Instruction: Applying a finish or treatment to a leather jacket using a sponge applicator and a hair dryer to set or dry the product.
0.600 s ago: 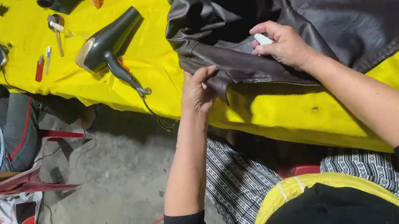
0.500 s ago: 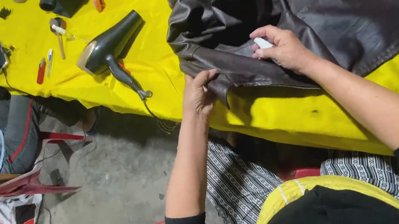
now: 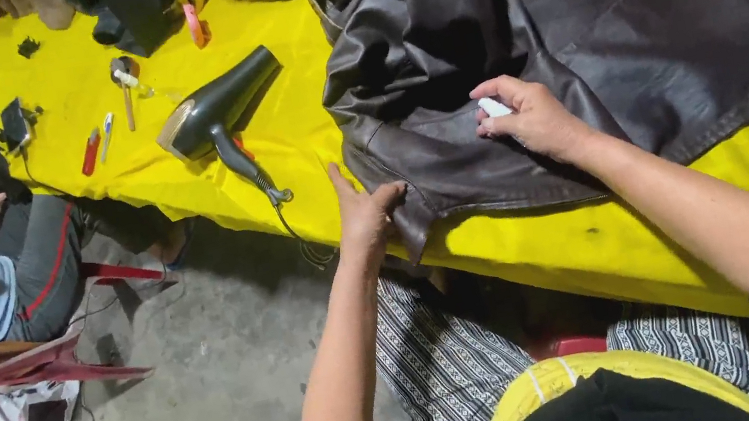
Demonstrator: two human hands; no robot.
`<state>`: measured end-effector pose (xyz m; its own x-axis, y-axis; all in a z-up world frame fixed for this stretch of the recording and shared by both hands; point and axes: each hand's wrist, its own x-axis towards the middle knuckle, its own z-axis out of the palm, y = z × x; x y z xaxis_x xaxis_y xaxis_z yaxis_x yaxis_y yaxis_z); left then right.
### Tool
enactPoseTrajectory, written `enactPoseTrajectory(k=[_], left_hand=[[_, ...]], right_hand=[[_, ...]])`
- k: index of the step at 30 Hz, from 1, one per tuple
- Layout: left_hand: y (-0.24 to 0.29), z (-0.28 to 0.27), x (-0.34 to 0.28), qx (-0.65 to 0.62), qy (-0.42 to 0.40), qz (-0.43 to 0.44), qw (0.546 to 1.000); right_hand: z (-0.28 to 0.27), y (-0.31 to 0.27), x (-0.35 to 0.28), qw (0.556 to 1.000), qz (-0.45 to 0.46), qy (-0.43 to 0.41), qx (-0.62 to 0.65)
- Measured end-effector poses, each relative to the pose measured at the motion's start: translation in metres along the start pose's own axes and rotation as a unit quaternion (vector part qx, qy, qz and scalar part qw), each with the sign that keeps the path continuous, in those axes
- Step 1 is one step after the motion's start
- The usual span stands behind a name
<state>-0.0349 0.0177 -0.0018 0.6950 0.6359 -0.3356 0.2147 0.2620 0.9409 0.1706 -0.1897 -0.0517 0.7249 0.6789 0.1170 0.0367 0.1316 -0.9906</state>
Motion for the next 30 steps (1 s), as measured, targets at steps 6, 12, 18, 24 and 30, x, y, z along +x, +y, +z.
enactPoseTrajectory(k=[6, 12, 18, 24, 30], left_hand=[[0.009, 0.001, -0.007, -0.022, -0.043, 0.025, 0.999], [0.003, 0.002, -0.010, -0.043, -0.051, 0.053, 0.996], [-0.002, -0.006, -0.011, 0.070, -0.064, 0.157, 0.983], [0.001, -0.008, -0.011, 0.086, -0.080, 0.152, 0.981], [-0.010, -0.007, -0.001, 0.094, -0.064, 0.166, 0.980]], right_hand=[[0.046, -0.071, -0.029, 0.976, -0.122, -0.052, -0.171], [0.065, -0.054, -0.022, 0.971, -0.039, -0.195, -0.134], [0.055, -0.043, 0.000, 0.923, -0.130, -0.189, -0.310], [0.060, -0.064, 0.009, 0.932, -0.147, -0.133, -0.305], [0.026, -0.038, 0.033, 0.944, -0.136, -0.112, -0.279]])
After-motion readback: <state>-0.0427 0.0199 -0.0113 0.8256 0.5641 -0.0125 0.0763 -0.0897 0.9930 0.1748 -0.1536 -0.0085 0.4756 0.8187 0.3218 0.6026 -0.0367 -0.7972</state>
